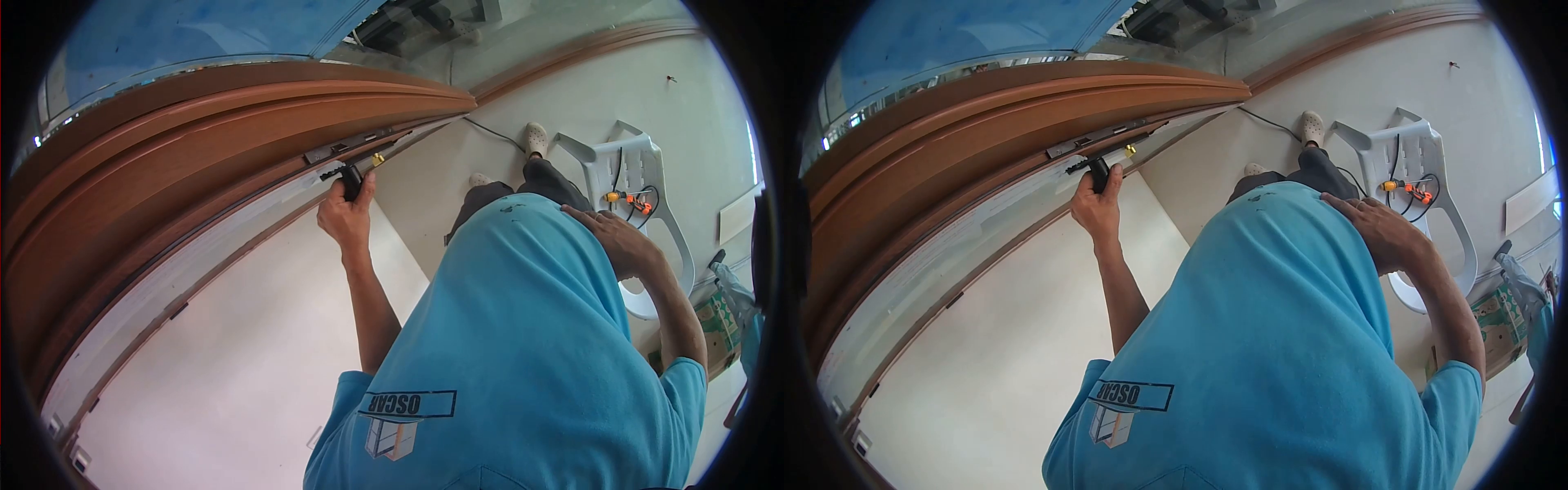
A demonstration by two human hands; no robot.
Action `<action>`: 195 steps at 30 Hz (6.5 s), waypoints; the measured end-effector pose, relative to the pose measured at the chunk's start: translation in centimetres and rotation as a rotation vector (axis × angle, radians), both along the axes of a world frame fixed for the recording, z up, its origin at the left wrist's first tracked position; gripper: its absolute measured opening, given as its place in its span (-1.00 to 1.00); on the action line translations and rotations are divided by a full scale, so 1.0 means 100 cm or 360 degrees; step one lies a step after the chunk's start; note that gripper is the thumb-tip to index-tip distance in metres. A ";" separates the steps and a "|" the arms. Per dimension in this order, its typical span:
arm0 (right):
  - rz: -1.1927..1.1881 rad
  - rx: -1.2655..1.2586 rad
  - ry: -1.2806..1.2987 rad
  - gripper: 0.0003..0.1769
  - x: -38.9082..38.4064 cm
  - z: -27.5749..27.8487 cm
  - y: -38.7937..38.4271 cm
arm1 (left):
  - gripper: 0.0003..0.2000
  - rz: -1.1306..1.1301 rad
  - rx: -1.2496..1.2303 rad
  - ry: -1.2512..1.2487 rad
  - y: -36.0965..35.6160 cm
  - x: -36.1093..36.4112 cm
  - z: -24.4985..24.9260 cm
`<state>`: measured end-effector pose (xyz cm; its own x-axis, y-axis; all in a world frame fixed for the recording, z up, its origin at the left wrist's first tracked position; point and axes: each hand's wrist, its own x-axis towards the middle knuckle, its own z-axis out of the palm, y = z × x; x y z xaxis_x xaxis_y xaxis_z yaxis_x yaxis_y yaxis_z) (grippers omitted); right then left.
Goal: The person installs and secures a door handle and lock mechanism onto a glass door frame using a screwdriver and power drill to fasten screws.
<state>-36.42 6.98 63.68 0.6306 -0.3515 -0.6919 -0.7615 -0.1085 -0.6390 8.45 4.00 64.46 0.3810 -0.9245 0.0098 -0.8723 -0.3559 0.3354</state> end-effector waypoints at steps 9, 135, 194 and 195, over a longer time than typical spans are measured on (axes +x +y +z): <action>0.0088 -0.0065 -0.0017 0.44 -0.006 -0.001 -0.003 | -0.56 0.0010 -0.0091 0.0049 -0.001 -0.004 0.001; 0.0409 -0.0273 -0.0162 -0.30 0.028 0.014 0.006 | -0.54 0.0007 0.0037 0.0174 -0.007 0.001 0.017; 0.0738 -0.0086 -0.0214 -0.25 0.019 0.007 -0.113 | -0.63 -0.0108 0.0440 0.0152 -0.023 0.010 0.051; 0.0642 -0.0115 -0.0215 -0.24 0.011 0.009 -0.106 | -0.64 -0.0105 0.0487 0.0166 -0.024 0.010 0.056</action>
<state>-35.36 -3.63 64.58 0.8106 -0.1025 -0.5766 -0.5591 -0.4287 -0.7097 9.45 1.57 70.05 0.3047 -0.9013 -0.3080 -0.8633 -0.3980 0.3105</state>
